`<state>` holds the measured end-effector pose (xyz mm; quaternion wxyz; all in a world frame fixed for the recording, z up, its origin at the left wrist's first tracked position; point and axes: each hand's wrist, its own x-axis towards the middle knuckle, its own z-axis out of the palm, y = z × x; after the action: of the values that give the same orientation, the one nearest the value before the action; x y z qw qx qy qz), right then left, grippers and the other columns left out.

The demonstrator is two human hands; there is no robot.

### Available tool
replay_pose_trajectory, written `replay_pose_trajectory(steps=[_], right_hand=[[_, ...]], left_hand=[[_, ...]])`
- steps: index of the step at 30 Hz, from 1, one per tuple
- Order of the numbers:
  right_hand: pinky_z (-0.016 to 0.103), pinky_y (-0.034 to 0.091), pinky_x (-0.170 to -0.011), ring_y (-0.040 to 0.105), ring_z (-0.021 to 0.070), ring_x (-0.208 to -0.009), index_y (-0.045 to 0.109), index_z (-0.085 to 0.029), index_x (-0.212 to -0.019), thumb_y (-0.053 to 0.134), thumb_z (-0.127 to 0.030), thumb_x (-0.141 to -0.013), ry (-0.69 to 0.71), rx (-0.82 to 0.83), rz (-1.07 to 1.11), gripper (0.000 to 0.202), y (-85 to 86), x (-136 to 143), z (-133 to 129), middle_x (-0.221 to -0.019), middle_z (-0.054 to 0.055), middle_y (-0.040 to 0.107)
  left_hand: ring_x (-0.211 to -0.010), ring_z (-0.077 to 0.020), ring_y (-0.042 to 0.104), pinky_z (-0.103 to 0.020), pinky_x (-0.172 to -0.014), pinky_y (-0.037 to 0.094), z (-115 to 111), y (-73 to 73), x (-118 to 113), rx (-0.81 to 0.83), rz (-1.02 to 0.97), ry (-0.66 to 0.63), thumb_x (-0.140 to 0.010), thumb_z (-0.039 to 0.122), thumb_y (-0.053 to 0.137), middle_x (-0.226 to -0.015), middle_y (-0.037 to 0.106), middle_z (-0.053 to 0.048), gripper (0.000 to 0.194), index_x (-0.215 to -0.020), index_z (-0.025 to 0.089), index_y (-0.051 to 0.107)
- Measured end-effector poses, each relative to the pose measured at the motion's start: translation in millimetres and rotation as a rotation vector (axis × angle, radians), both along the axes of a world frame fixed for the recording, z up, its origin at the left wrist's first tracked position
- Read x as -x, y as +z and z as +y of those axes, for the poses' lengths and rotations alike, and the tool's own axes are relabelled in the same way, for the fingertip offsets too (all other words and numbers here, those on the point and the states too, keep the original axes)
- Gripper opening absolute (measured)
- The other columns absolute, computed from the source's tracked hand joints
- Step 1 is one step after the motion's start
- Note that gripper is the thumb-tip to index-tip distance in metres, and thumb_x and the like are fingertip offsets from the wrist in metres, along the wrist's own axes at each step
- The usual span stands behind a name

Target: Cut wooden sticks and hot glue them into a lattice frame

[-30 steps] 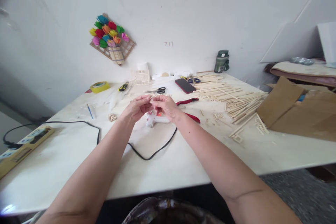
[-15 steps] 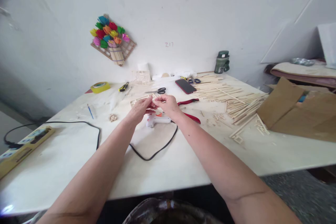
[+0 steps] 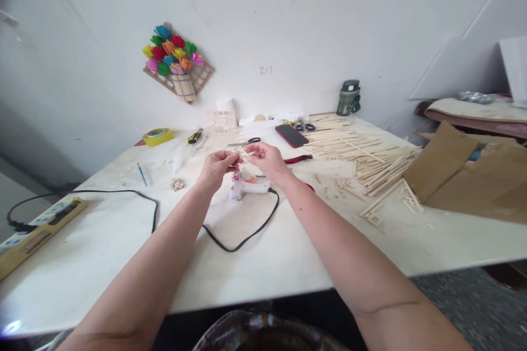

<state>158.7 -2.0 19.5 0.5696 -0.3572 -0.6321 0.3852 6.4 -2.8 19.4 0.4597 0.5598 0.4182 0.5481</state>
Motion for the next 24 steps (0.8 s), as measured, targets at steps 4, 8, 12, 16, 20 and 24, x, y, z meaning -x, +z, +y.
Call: replay_pose_trajectory(steps=[4, 8, 12, 16, 20, 24], right_hand=[[0.031, 0.042, -0.081, 0.057, 0.0148, -0.078, 0.060, -0.015, -0.069, 0.061, -0.035, -0.066, -0.352, -0.118, -0.011, 0.020, 1.5, -15.6, 7.7, -0.075, 0.002, 0.063], [0.031, 0.040, -0.084, 0.057, 0.0159, -0.081, 0.063, -0.017, -0.069, 0.058, -0.032, -0.069, -0.433, -0.184, -0.118, 0.016, 4.9, -21.9, 7.1, -0.076, 0.001, 0.065], [0.031, 0.041, -0.085, 0.058, 0.0161, -0.087, 0.067, -0.019, -0.084, 0.058, -0.030, -0.070, -0.253, -0.218, -0.228, 0.020, 7.1, -12.0, -1.7, -0.089, 0.003, 0.067], [0.031, 0.044, -0.082, 0.061, 0.0168, -0.084, 0.069, -0.018, -0.085, 0.062, -0.032, -0.067, -0.075, -0.145, -0.183, 0.023, 2.3, 1.7, -7.3, -0.086, 0.003, 0.069], [0.031, 0.045, -0.080, 0.062, 0.0170, -0.079, 0.070, -0.018, -0.081, 0.065, -0.034, -0.065, -0.025, -0.041, -0.053, 0.023, -5.0, 8.5, -7.3, -0.079, 0.001, 0.069], [0.029, 0.045, -0.076, 0.061, 0.0157, -0.074, 0.069, -0.017, -0.073, 0.063, -0.034, -0.066, -0.034, -0.085, -0.048, 0.019, -8.0, 11.7, -6.6, -0.074, 0.001, 0.068]], left_hand=[[-0.051, -0.0061, 0.052, -0.021, -0.053, 0.045, 3.7, 0.4, 6.8, 0.019, -0.117, 0.058, -0.058, 0.034, 0.070, -0.064, 0.062, -0.003, 0.028, -0.065, 0.011, 0.057], [-0.045, -0.0050, 0.047, -0.020, -0.048, 0.043, 4.3, -1.1, 6.8, 0.031, -0.104, 0.054, -0.062, 0.040, 0.067, -0.058, 0.059, -0.001, 0.032, -0.070, 0.010, 0.059], [-0.037, -0.0047, 0.042, -0.018, -0.039, 0.034, 0.3, -1.8, 0.2, 0.034, 0.010, 0.009, -0.064, 0.049, 0.062, -0.047, 0.053, 0.001, 0.039, -0.069, 0.010, 0.060], [-0.035, -0.0046, 0.040, -0.018, -0.038, 0.030, -1.1, -4.3, -4.7, 0.023, 0.154, -0.069, -0.068, 0.057, 0.054, -0.044, 0.052, 0.000, 0.046, -0.058, 0.012, 0.056], [-0.035, -0.0049, 0.041, -0.019, -0.038, 0.029, -0.5, -7.7, -6.4, 0.013, 0.174, -0.094, -0.070, 0.059, 0.051, -0.044, 0.053, 0.000, 0.049, -0.055, 0.013, 0.054], [-0.036, -0.0050, 0.041, -0.019, -0.039, 0.029, -3.7, -6.7, -8.6, 0.053, 0.083, -0.180, -0.071, 0.058, 0.050, -0.048, 0.055, 0.000, 0.047, -0.062, 0.013, 0.057]])
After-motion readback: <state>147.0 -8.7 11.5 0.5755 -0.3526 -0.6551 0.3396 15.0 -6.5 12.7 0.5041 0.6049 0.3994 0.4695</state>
